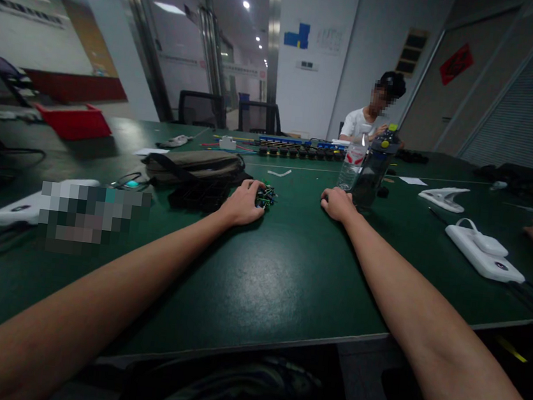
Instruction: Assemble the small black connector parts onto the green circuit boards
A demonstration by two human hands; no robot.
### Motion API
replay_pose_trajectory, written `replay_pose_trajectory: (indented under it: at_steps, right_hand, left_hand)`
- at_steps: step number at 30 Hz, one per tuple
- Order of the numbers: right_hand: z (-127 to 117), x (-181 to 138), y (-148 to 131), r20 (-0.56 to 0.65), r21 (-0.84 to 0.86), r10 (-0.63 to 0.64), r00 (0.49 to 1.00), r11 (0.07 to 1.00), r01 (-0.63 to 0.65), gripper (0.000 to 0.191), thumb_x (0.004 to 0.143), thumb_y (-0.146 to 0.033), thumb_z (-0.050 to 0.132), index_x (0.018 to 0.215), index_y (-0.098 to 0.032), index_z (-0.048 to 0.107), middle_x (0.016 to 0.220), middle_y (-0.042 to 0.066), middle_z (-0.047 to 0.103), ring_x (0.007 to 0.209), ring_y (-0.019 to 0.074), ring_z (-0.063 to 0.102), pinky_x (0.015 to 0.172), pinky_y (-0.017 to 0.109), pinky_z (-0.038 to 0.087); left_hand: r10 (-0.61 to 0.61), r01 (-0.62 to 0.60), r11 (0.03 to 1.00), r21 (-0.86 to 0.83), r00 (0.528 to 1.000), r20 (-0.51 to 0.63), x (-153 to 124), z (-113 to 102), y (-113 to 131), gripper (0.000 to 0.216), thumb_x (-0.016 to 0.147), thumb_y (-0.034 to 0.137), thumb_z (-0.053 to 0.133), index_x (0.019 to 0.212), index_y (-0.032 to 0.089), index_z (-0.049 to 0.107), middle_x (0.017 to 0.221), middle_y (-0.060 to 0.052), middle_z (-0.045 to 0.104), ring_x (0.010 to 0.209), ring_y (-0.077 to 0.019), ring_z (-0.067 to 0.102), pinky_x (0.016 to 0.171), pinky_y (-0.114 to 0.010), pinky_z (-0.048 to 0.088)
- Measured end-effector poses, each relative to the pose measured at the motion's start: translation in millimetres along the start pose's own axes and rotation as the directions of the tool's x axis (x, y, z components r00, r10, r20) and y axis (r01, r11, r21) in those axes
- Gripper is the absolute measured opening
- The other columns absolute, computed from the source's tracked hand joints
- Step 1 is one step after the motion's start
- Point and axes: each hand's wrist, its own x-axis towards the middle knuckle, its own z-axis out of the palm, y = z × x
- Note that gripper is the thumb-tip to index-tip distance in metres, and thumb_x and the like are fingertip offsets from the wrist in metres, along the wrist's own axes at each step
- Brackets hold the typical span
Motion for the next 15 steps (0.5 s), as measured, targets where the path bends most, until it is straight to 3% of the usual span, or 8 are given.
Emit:
replay_pose_trajectory:
  at_steps: [5, 15]
  right_hand:
    - [0.5, 0.8, -1.7, -0.005, 0.016, 0.017, 1.000, 1.000, -0.017, 0.027, 0.090, -0.026, 0.052, 0.109, -0.019, 0.071, 0.116, 0.015, 0.065, 0.113, 0.0304, 0.059, 0.095, 0.046, 0.045]
    - [3.3, 2.7, -1.1, -0.026, 0.048, 0.034, 0.999, 0.998, -0.033, 0.026, 0.088, -0.026, 0.054, 0.107, -0.018, 0.070, 0.113, 0.015, 0.066, 0.109, 0.0300, 0.060, 0.095, 0.043, 0.047]
  left_hand:
    - [0.142, -0.139, 0.988, -0.061, 0.988, 0.056, 11.0, 2.7, -10.8, 0.070, 0.069, 0.031, 0.067, 0.136, 0.021, 0.049, 0.149, -0.015, 0.038, 0.142, -0.0341, 0.038, 0.114, -0.044, 0.039]
    - [0.162, -0.165, 0.986, 0.037, 0.984, 0.075, 23.6, 4.2, -8.3, 0.070, 0.077, 0.064, 0.061, 0.133, 0.024, 0.054, 0.137, -0.013, 0.053, 0.123, -0.0329, 0.056, 0.105, -0.047, 0.045]
